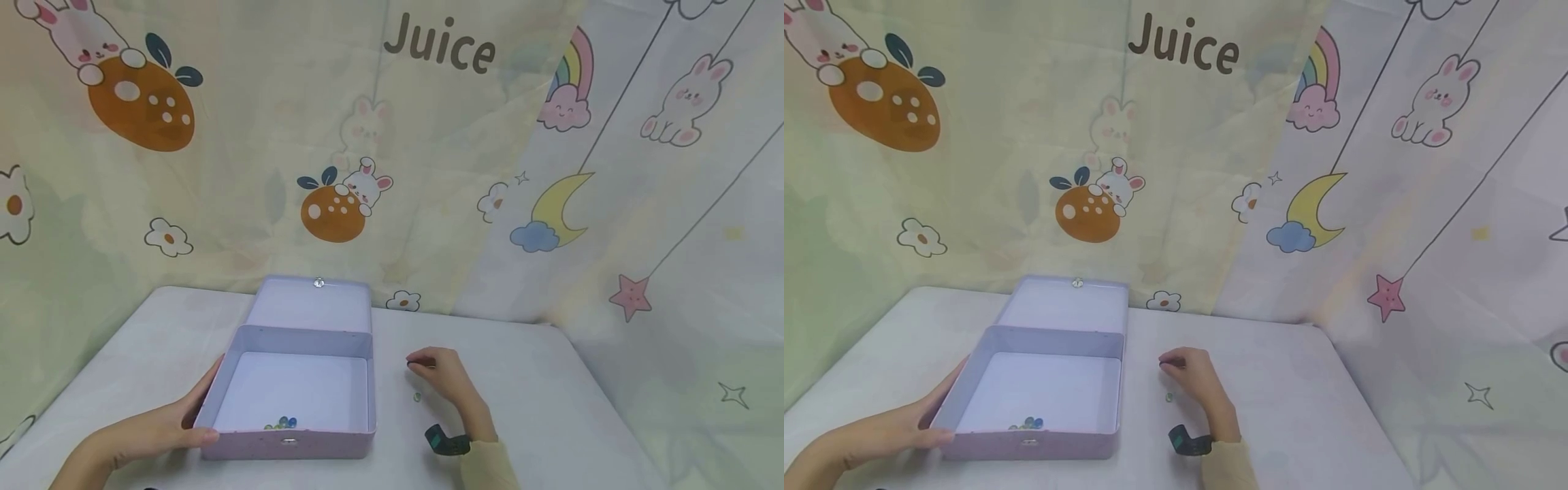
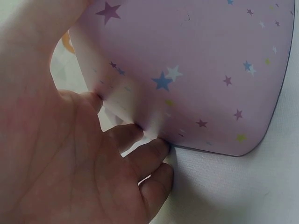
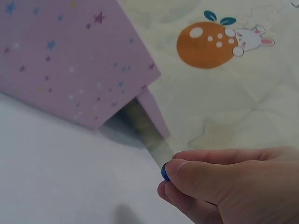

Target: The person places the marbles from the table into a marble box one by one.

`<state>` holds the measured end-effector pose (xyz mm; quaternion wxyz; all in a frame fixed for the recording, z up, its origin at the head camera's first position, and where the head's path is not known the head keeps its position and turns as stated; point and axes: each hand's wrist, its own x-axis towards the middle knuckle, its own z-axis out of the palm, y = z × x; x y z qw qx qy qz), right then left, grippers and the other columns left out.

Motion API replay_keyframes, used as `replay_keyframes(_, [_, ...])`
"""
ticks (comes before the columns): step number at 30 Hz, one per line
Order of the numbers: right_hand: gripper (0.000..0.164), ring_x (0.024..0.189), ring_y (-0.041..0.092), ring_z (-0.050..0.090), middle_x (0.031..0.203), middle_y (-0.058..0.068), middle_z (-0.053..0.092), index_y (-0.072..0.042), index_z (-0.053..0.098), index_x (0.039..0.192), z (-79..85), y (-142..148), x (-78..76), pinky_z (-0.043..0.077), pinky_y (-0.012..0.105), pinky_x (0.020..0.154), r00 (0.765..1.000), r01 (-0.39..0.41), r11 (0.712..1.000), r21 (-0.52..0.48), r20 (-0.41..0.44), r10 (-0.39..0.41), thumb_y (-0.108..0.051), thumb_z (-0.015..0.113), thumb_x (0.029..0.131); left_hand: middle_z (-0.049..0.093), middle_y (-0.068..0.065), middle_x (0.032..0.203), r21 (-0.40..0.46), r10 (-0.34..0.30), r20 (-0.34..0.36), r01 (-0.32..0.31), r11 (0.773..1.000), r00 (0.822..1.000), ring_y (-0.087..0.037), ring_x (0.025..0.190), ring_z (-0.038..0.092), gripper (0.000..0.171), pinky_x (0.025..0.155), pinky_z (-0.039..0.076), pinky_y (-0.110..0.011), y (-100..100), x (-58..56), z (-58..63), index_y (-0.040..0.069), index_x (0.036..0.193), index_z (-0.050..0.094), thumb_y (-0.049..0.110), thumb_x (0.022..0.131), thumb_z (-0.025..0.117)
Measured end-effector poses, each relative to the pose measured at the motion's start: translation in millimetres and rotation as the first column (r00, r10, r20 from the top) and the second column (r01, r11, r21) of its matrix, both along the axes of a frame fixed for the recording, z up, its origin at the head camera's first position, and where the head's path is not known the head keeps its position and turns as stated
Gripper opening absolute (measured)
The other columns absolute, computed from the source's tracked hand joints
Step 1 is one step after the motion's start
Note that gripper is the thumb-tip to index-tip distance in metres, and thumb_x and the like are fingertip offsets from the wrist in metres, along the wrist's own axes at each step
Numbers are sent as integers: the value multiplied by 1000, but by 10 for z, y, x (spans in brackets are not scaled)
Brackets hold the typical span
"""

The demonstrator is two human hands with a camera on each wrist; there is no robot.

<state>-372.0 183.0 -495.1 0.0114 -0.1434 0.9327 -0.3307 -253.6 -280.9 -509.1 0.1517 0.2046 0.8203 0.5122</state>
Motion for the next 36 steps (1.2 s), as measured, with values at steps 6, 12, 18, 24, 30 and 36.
replay_keyframes(6, [20, 95, 15, 65, 101, -3, 70, -14, 72, 106, 128, -117, 67, 54, 33, 83, 1000, -20, 999, -35, 16, 20, -23, 68, 88, -12, -15, 158, -94, 12, -12, -13, 995, 1000, 34, 117, 7, 99, 91, 30, -9, -22, -11, 14, 34, 150, -17, 22, 89, 61])
replay_keyframes(12, [20, 93, 12, 65, 99, -4, 70, -13, 72, 106, 273, -219, 147, 54, 28, 81, 997, -74, 996, -56, -3, 74, -23, 67, 88, -10, -15, 158, -112, 17, -16, -19, 993, 1000, 34, 116, 9, 99, 90, 32, -10, -20, -13, 27, 37, 149, -17, 23, 89, 60])
replay_keyframes(18, [14, 90, 9, 65, 97, -5, 71, -17, 74, 100, 390, -341, 247, 54, 23, 78, 987, -147, 986, -78, -71, 141, -20, 68, 88, -11, -15, 158, -106, 17, -11, -18, 994, 1000, 34, 116, 9, 99, 90, 31, -10, -15, -6, 36, 38, 148, -17, 23, 89, 60])
replay_keyframes(24, [14, 88, 9, 65, 96, -4, 71, -14, 74, 100, 424, -480, 318, 54, 21, 76, 982, -166, 983, -81, -106, 157, -17, 69, 87, -11, -16, 158, -83, 13, -8, -14, 996, 1000, 33, 116, 9, 99, 91, 29, -8, -13, -2, 30, 35, 150, -16, 21, 89, 61])
replay_keyframes(30, [15, 89, 10, 67, 96, -1, 71, -10, 74, 100, 433, -651, 347, 53, 18, 75, 975, -193, 977, -94, -132, 180, -13, 69, 86, -16, -15, 157, -15, 3, 7, -3, 1000, 1000, 33, 118, 5, 100, 91, 20, 0, -21, -5, 21, 33, 150, -16, 19, 89, 61])
replay_keyframes(36, [15, 87, 8, 66, 94, -2, 71, -8, 74, 100, 497, -792, 337, 52, 17, 74, 968, -236, 969, -68, -106, 228, -11, 69, 86, -21, -12, 156, 71, -22, 43, 19, 997, 999, 33, 119, 4, 101, 86, 13, 6, 15, 11, 5, 33, 150, -17, 15, 88, 61])
